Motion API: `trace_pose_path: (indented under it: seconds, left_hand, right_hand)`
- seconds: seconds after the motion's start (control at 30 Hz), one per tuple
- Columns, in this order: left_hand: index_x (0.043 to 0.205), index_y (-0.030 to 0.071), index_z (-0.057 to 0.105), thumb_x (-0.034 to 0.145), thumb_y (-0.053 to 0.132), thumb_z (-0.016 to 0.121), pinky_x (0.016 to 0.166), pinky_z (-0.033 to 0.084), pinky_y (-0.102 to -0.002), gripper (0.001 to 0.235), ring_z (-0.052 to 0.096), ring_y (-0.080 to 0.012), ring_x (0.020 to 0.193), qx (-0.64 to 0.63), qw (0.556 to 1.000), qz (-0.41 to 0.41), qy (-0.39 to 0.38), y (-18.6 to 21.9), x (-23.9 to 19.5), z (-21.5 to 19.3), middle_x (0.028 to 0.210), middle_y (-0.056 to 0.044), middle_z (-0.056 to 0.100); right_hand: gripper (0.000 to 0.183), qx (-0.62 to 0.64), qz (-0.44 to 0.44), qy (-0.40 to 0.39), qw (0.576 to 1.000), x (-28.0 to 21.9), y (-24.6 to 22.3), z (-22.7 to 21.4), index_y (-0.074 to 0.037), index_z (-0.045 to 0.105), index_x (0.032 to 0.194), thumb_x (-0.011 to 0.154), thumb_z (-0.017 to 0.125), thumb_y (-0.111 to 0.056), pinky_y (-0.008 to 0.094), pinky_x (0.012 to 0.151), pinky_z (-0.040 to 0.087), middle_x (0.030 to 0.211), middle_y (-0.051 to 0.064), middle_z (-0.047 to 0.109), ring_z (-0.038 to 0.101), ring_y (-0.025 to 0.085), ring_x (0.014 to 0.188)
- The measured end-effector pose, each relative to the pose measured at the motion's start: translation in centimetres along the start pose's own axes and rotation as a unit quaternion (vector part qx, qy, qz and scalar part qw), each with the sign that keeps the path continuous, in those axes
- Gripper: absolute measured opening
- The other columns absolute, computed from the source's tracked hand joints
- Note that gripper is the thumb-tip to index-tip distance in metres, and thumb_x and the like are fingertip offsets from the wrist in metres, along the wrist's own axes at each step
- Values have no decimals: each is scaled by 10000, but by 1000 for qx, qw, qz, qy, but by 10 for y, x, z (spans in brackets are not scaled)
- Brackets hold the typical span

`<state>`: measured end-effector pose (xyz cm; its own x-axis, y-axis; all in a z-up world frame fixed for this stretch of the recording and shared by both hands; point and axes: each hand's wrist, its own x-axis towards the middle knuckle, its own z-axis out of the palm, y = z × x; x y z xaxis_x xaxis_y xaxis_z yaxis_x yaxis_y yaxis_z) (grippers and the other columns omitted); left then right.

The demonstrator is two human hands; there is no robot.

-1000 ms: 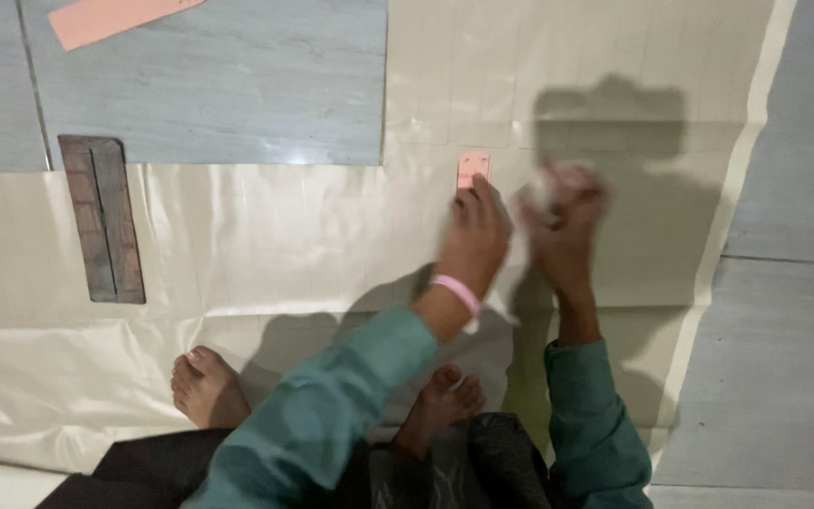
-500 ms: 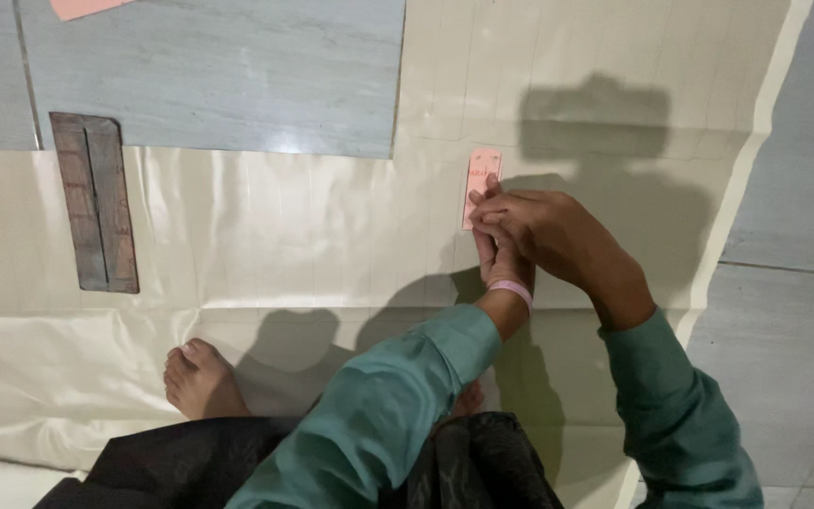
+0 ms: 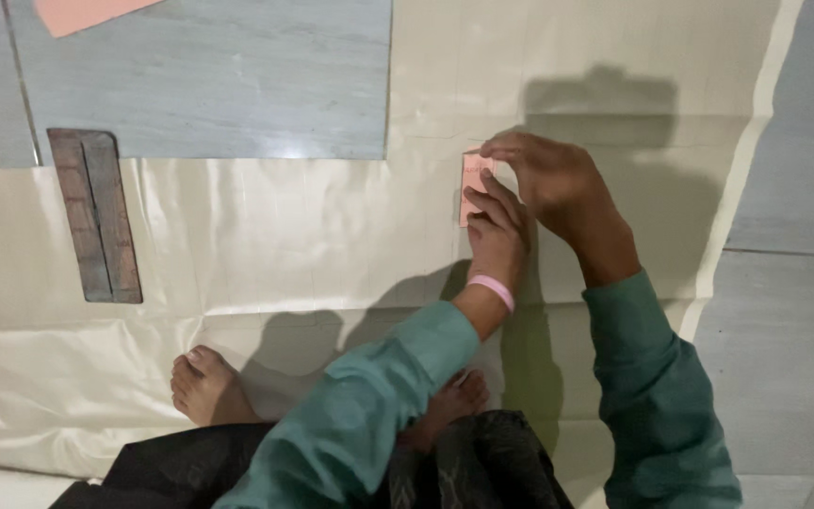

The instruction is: The person sits on the floor and uses a ruler and a pointed tool to draw straight lines on a large piece of light-colored fabric. They repeatedly reposition the ruler and mark the fabric to create a grid pattern.

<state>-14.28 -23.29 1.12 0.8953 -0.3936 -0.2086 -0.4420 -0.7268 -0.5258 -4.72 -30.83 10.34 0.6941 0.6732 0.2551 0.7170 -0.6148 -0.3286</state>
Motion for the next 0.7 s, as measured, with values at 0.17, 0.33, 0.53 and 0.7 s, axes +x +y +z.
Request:
trace_pose_path:
  seconds: [0.17,0.33,0.53,0.7]
  left_hand:
    - [1206,-29,633,981,155,618,878,606,-394,291,654,-350,1159,-367,924,-17,107,-49,-5,20,1375,-291,604]
    - [1238,84,663,906,145,641,988,499,-464,338,608,-256,1198,-472,862,-10,188,-91,-16,45,1362,-70,636]
    - [1164,155,660,838,140,748,1014,412,-459,337,575,-240,1148,-592,793,4,146,-118,-19,48,1347,65,659]
    - [1187,178,649,833,197,778,1016,395,-447,377,555,-223,1113,-628,769,3,114,-128,-17,43,1264,89,693]
  right_hand:
    - [109,-56,114,-39,991,-35,13,13,-66,717,1126,1054,635,-61,336,889,635,1221,83,751,757,243,1075]
    - [250,-16,197,-20,980,-90,-42,28,-100,673,1224,1011,575,-15,377,821,640,1224,82,747,755,254,998]
    - [207,115,278,-50,952,-118,-63,33,-100,665,1159,989,594,-8,339,575,587,1184,46,787,759,190,808]
    - [162,90,219,-36,971,-110,-67,45,-113,661,1130,1042,545,-42,313,710,638,1160,30,761,772,188,887]
